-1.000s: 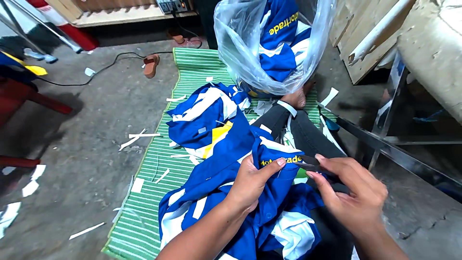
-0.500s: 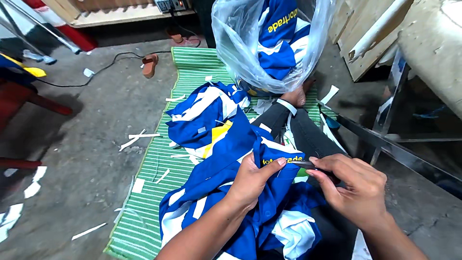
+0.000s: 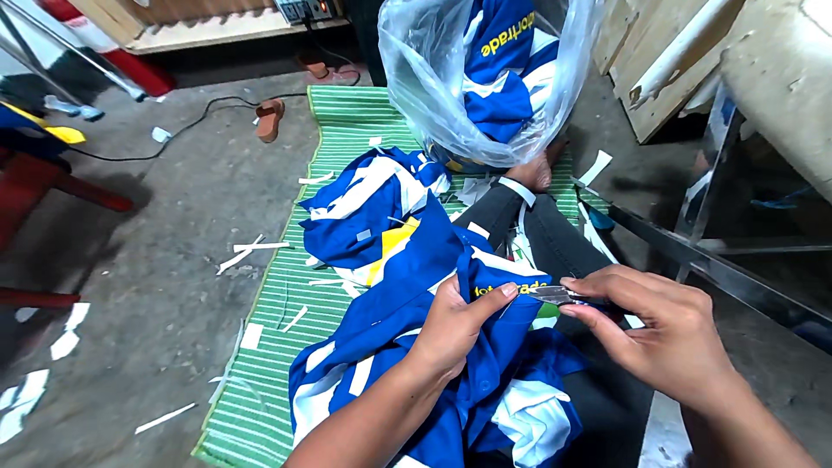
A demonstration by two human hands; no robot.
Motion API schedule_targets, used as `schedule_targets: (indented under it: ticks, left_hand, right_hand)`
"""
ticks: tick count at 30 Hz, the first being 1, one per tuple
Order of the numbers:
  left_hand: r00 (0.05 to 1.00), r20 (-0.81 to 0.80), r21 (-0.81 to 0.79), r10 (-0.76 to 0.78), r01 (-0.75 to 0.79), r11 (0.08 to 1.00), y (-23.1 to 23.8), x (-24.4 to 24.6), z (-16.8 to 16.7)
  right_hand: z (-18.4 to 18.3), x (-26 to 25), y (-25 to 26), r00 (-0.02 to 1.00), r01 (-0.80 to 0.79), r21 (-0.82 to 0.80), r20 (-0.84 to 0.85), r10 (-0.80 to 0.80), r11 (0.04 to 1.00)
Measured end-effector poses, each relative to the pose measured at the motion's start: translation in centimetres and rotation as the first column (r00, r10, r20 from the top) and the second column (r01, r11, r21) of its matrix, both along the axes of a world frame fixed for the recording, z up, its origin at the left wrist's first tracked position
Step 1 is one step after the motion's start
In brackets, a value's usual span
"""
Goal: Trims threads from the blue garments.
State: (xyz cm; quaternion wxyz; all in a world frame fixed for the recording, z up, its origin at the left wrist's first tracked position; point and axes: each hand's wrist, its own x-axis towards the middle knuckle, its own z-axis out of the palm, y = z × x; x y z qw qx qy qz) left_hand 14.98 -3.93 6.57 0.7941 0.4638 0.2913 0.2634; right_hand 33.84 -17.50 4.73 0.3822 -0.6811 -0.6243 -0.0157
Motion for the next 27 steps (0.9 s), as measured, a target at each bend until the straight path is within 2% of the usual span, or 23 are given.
schedule_targets:
  ticks: [7,13,16,21,27]
  left_hand:
    - [1.0,-0.003,-0.053,-0.006,0.006,0.999,-0.06,-0.01,-0.31]
    - [1.0,0.01,-0.104,0.01,-0.009,0.995,-0.18,-0.03,-0.36]
    - [0.999,0.023,-0.098,0.023,-0.021,0.995,-0.27,-0.01,-0.29]
    - [1.0,0.025,-0.093,0.01,-0.008,0.996,-0.29,-0.03,-0.28]
    - [1.0,0.01,-0.091,0.01,-0.009,0.996,-0.39,0.07,-0.18]
  right_hand:
    - [0.45,0.17,0.07,0.997,-0.005,0.001,0.08,0.005,1.0]
    - [0.08,0.19,-0.14,1.0,-0.013,-0.027,-0.004,0.013,1.0]
    - [-0.17,-0.02,-0.44,0.998,0.014,0.017,-0.056,-0.013,1.0]
    - [-0.48,-0.17,-0.45,0.998,0.046,0.031,-0.052,-0.044,0.998]
    - [-0.3,0.08,-0.41,1.0,0.001,0.004,-0.02,-0.001,1.0]
